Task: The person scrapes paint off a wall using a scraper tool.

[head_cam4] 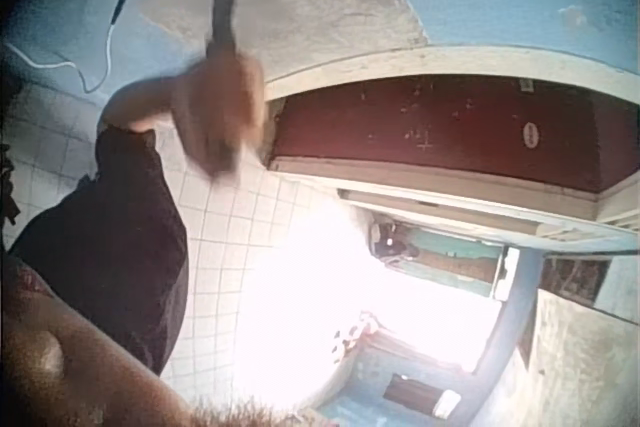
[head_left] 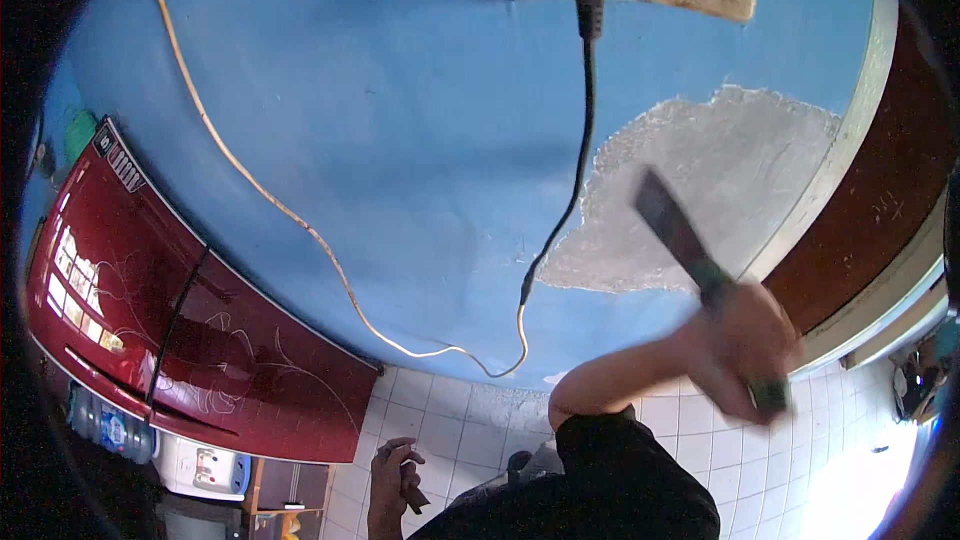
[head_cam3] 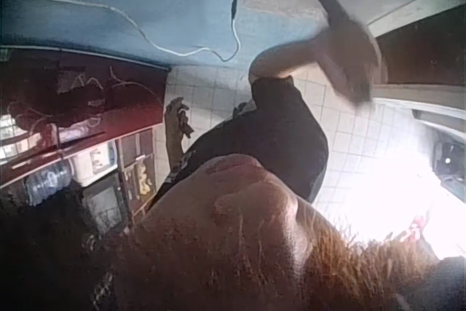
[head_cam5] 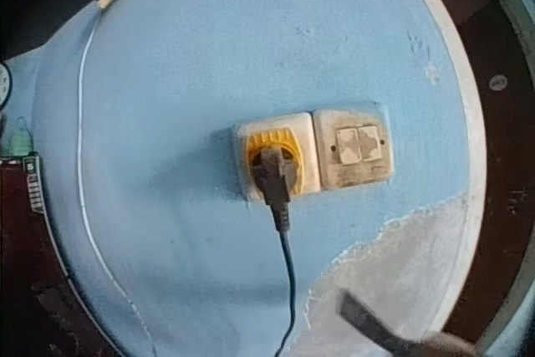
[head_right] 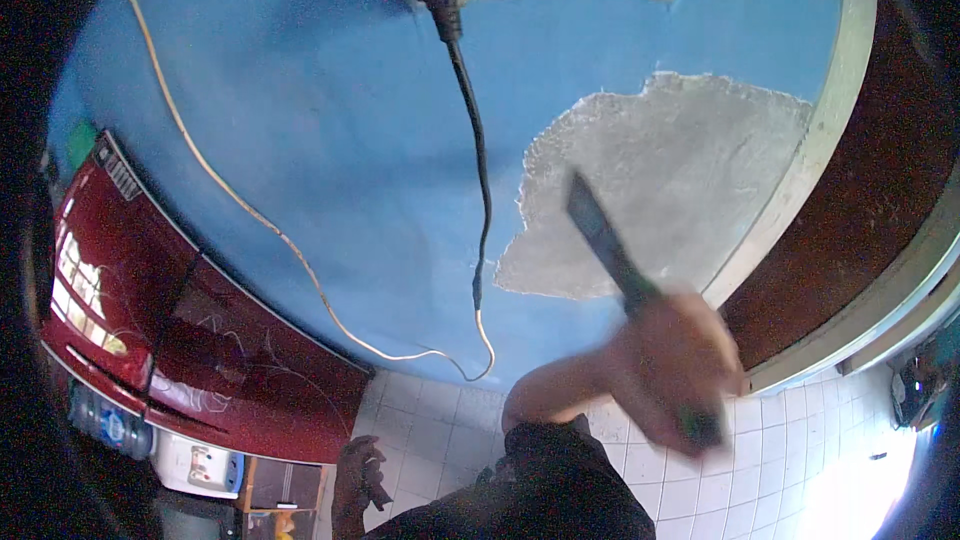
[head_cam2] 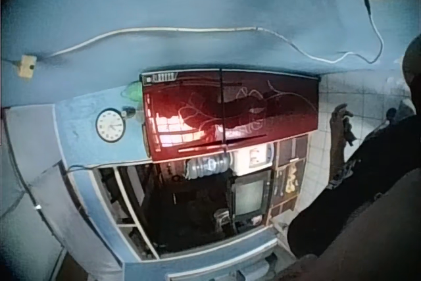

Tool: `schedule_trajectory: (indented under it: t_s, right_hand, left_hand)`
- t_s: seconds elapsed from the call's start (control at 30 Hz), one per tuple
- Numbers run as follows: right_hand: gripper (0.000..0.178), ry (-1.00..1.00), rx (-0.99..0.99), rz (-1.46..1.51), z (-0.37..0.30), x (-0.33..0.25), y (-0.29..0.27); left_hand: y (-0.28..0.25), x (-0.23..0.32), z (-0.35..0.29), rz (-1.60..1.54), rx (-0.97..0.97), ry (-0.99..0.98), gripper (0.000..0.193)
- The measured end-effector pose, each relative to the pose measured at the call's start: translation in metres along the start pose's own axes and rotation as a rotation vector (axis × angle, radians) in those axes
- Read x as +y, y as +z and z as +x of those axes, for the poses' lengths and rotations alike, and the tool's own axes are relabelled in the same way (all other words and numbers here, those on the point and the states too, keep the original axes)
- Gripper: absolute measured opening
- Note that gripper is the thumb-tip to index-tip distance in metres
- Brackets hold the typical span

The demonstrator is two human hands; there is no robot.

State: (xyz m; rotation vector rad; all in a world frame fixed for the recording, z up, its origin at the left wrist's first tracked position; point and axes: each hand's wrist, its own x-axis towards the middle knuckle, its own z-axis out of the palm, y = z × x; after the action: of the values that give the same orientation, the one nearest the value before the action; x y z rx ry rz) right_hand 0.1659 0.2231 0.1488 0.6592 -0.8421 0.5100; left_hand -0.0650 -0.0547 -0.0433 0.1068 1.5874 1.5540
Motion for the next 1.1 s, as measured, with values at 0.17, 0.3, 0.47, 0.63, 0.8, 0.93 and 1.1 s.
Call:
schedule_trajectory:
  t_s: [0.17,0.3,0.47,0.63,0.8,0.93,1.1]
  right_hand:
    - [0.05,0.033,0.115,-0.208,0.005,-0.002,0.0]
    - [0.056,0.035,-0.018,-0.338,-0.007,-0.001,-0.028]
    - [0.06,0.013,-0.161,-0.166,0.014,-0.015,-0.011]
    - [0.059,0.179,-0.117,-0.198,-0.001,0.008,-0.006]
    - [0.052,0.019,-0.165,-0.053,0.02,-0.032,-0.009]
    - [0.058,0.278,-0.154,-0.187,-0.015,0.009,-0.008]
    - [0.061,0.056,-0.172,-0.089,0.011,-0.024,-0.01]
  left_hand:
    - [0.009,0.005,-0.009,0.141,-0.029,0.06,0.017]
    - [0.002,-0.017,0.008,0.252,-0.122,0.161,0.018]
    - [0.014,0.002,-0.004,0.121,-0.126,-0.045,0.019]
    - [0.012,-0.012,0.005,0.208,-0.125,0.056,0.016]
    - [0.001,-0.02,-0.003,0.268,-0.135,0.088,0.015]
    - [0.002,-0.017,-0.004,0.224,-0.087,0.067,0.016]
    - [0.004,-0.003,-0.02,0.12,-0.083,0.003,0.018]
